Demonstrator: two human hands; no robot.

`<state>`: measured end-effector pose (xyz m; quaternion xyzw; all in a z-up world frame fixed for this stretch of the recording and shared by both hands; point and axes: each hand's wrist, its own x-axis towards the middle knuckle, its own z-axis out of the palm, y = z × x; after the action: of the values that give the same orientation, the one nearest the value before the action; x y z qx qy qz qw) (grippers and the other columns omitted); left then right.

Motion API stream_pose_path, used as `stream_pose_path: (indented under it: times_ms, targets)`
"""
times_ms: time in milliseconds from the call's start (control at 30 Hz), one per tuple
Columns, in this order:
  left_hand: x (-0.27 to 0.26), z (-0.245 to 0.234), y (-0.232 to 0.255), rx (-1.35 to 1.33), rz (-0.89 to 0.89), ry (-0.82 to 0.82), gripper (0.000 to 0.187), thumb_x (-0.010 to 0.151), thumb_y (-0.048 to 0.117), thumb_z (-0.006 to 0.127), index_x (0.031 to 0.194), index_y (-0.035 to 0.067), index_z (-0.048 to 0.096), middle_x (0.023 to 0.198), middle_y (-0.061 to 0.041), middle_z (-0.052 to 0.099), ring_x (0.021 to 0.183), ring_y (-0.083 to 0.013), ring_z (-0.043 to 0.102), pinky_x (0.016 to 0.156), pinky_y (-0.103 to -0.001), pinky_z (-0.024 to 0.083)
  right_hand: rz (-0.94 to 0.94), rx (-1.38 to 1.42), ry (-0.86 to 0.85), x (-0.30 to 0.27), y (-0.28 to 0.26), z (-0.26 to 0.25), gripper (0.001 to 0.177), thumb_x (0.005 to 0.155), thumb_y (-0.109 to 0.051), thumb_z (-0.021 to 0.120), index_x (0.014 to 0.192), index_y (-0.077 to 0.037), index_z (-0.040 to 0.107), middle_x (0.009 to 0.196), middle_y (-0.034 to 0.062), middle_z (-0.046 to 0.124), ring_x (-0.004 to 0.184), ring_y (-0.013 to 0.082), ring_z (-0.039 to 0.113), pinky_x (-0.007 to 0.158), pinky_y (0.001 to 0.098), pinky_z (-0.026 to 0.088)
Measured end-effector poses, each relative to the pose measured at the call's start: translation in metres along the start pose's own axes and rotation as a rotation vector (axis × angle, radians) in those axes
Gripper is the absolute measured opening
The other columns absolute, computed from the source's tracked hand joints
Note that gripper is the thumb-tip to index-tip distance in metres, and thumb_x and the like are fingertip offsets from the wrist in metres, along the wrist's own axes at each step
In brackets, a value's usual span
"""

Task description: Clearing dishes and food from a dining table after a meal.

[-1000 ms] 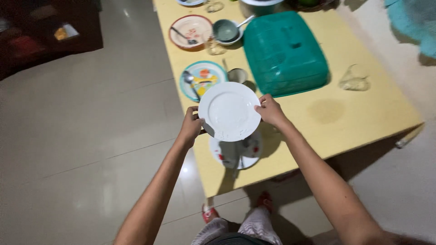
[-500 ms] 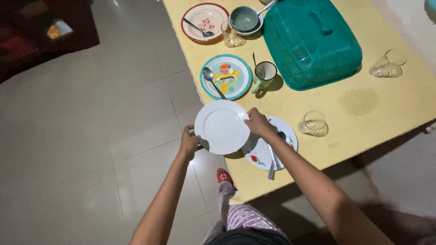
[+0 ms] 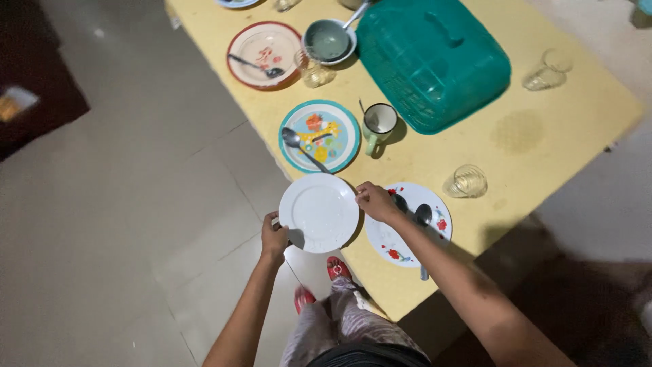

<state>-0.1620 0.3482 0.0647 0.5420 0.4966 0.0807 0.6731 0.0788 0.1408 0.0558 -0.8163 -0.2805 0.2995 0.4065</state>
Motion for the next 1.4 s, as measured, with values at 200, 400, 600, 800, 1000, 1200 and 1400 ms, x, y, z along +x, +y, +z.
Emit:
stream_pose_path:
  times_ms: [200,400,600,800,1000,1200,1400]
  targets:
    - [0.014,-0.009,0.011,0.045,-0.017,-0.108,0.045,0.096,-0.010,0.044,0.138,0.007,0.039,0.125,-0.022,0.060,0.102,-0.0310,0.066,0.079,-0.046,0.063,-0.215,-0.120,0.601,-0.058,0.009,-0.005,0.014,0.088,-0.004,0.071,0.102,-0.003,0.071,0.108,0.0117,0.075,0.092,0.0284,0.073,0.078,0.0345,0.059]
    - [0.014,-0.008,0.024,0.150,-0.013,-0.190,0.040,0.099,-0.006,0.045,0.137,0.007,0.042,0.122,-0.023,0.062,0.099,-0.0291,0.066,0.075,-0.043,0.063,0.055,-0.376,0.930,-0.151,0.006,-0.019,0.016,0.088,-0.005,0.072,0.105,-0.006,0.072,0.105,0.0126,0.073,0.102,0.0348,0.065,0.090,0.0447,0.053]
    - [0.009,-0.001,0.027,0.181,-0.006,-0.202,0.042,0.098,-0.007,0.042,0.137,0.006,0.041,0.123,-0.023,0.063,0.098,-0.0292,0.067,0.074,-0.043,0.063,0.210,-0.606,1.164,-0.179,0.147,-0.017,0.030,0.095,-0.013,0.074,0.121,-0.002,0.063,0.113,0.0235,0.068,0.106,0.0432,0.064,0.089,0.0488,0.051]
    - [-0.001,0.003,0.035,0.236,-0.012,-0.195,0.042,0.099,-0.004,0.044,0.140,0.007,0.038,0.125,-0.022,0.061,0.102,-0.0292,0.068,0.082,-0.046,0.065,0.584,0.458,0.848,-0.172,0.139,-0.046,0.023,0.095,-0.015,0.070,0.114,-0.004,0.063,0.101,0.0147,0.071,0.078,0.0261,0.071,0.064,0.0403,0.061]
    - [0.010,0.009,0.021,0.188,-0.009,-0.227,0.043,0.099,-0.005,0.042,0.140,0.007,0.037,0.126,-0.023,0.060,0.104,-0.0298,0.066,0.083,-0.049,0.064,0.540,0.205,0.917,-0.174,0.163,-0.051,0.016,0.094,-0.011,0.073,0.108,-0.003,0.068,0.095,0.0138,0.074,0.079,0.0225,0.071,0.064,0.0365,0.057]
    - [0.003,0.030,0.019,0.187,-0.029,-0.250,0.045,0.098,-0.005,0.041,0.141,0.009,0.036,0.128,-0.020,0.059,0.108,-0.0285,0.064,0.084,-0.046,0.063,0.663,0.171,0.857,-0.188,0.168,-0.073,0.021,0.097,-0.015,0.070,0.113,-0.003,0.064,0.101,0.0169,0.073,0.081,0.0302,0.071,0.072,0.0416,0.056]
    - [0.004,0.053,0.017,0.159,-0.050,-0.207,0.042,0.099,-0.001,0.045,0.139,0.008,0.036,0.128,-0.021,0.058,0.104,-0.0312,0.065,0.078,-0.049,0.061,0.573,0.071,0.884,-0.192,0.169,-0.074,0.019,0.096,-0.014,0.070,0.110,-0.002,0.066,0.104,0.0160,0.075,0.093,0.0272,0.072,0.083,0.0384,0.055]
